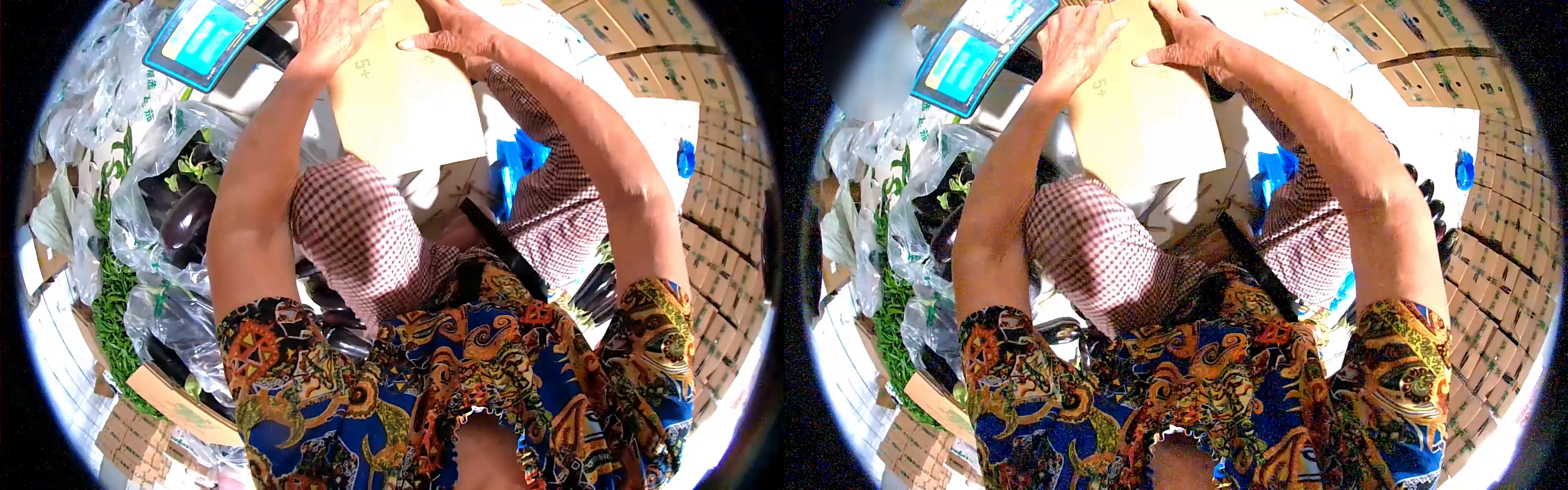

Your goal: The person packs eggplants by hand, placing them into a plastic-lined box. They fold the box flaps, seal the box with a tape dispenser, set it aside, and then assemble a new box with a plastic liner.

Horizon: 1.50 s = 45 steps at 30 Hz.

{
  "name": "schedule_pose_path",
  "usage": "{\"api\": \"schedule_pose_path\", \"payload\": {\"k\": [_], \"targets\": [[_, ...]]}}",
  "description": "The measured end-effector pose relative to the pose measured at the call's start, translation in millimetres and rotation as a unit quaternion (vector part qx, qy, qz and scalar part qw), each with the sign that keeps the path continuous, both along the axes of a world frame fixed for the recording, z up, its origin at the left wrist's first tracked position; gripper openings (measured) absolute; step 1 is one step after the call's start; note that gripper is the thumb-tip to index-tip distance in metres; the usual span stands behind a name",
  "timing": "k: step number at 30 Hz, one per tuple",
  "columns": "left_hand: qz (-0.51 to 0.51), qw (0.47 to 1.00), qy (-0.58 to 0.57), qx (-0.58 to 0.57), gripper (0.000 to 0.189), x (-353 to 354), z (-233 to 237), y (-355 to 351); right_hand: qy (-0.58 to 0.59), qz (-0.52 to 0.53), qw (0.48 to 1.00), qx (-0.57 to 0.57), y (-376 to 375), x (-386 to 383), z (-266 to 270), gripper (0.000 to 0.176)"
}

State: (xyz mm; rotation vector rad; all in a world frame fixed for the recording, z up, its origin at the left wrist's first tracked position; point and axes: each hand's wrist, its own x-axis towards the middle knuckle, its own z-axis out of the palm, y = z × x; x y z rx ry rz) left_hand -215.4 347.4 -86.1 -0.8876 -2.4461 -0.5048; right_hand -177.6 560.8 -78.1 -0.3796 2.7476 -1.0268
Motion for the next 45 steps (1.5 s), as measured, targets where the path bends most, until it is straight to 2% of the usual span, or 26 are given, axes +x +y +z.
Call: {"api": "schedule_pose_path", "payload": {"k": [2,3,7,9,12,15,16,18,19,22,23,24,25,26,27,28,29,30,31,34,36,39,40,42,44,45], "targets": [[-0.026,1.000,0.013,0.008,0.033,-3,-2,-2,-0.019,0.061,0.997,-0.047,-1,-14,13,0.124],[-0.037,0.999,0.020,0.013,0.033,-5,-3,-3,0.007,0.023,0.994,0.105,4,-32,-10,0.134],[-0.027,0.999,0.013,-0.015,0.034,-5,-2,-1,-0.102,0.036,0.976,0.190,-1,-54,11,0.146],[-0.003,0.999,-0.016,-0.031,0.035,-2,2,4,-0.106,0.053,0.969,0.216,1,-59,17,0.144],[0.079,0.993,0.018,-0.082,0.048,-23,-8,20,-0.102,0.081,0.967,0.217,11,-64,19,0.142],[0.099,0.988,0.093,-0.073,0.039,-25,-15,27,-0.076,0.096,0.972,0.203,20,-63,11,0.140],[0.109,0.986,0.111,-0.062,0.037,-25,-19,31,0.038,0.104,0.983,0.145,30,-64,-5,0.109],[0.108,0.980,0.166,-0.025,0.034,-29,-21,41,0.013,0.107,0.988,0.110,36,-64,-1,0.120],[0.116,0.982,0.142,-0.048,0.033,-23,-13,46,-0.034,0.101,0.991,0.079,43,-56,11,0.112],[0.165,0.978,-0.021,-0.126,0.038,-15,10,60,0.037,0.124,0.991,-0.021,82,-56,-3,0.103],[0.153,0.981,-0.006,-0.118,0.040,-18,5,59,-0.082,0.022,0.988,-0.129,98,-48,8,0.098],[0.142,0.984,0.008,-0.110,0.041,-21,-1,58,-0.199,-0.080,0.949,-0.231,118,-40,20,0.094],[0.140,0.983,-0.024,-0.113,0.042,-15,3,53,-0.155,-0.144,0.943,-0.258,145,-37,-17,0.091],[0.135,0.986,-0.038,-0.095,0.039,-16,2,52,-0.071,-0.186,0.969,-0.146,178,-31,-41,0.084],[0.134,0.984,-0.065,-0.094,0.038,-17,5,56,-0.066,-0.239,0.969,0.007,216,-25,-78,0.078],[0.134,0.982,-0.091,-0.092,0.037,-16,9,59,-0.049,-0.242,0.955,0.162,253,-8,-114,0.077],[0.131,0.982,-0.096,-0.094,0.036,-17,8,60,-0.085,-0.232,0.940,0.236,285,8,-147,0.076],[0.130,0.982,-0.100,-0.094,0.036,-20,7,60,-0.112,-0.251,0.924,0.266,310,32,-177,0.072],[0.128,0.982,-0.102,-0.093,0.035,-22,6,58,-0.157,-0.266,0.907,0.285,313,54,-179,0.068],[0.114,0.984,-0.124,-0.066,0.035,-18,8,50,-0.225,-0.307,0.889,0.254,324,98,-218,0.055],[0.106,0.985,-0.124,-0.054,0.034,-18,9,51,-0.249,-0.346,0.865,0.265,307,100,-214,0.044],[0.088,0.985,-0.139,-0.045,0.034,-17,14,47,-0.232,-0.336,0.875,0.261,285,101,-207,0.035],[0.090,0.986,-0.135,-0.040,0.034,-19,11,46,-0.165,-0.349,0.894,0.228,279,99,-204,0.034],[0.093,0.987,-0.123,-0.036,0.035,-19,7,43,-0.163,-0.371,0.905,0.130,276,98,-186,0.036],[0.095,0.989,-0.104,-0.038,0.034,-21,3,39,-0.107,-0.414,0.895,-0.126,273,103,-174,0.034],[0.103,0.989,-0.099,-0.029,0.034,-20,5,41,-0.091,-0.422,0.877,-0.212,234,93,-96,0.035]]}}
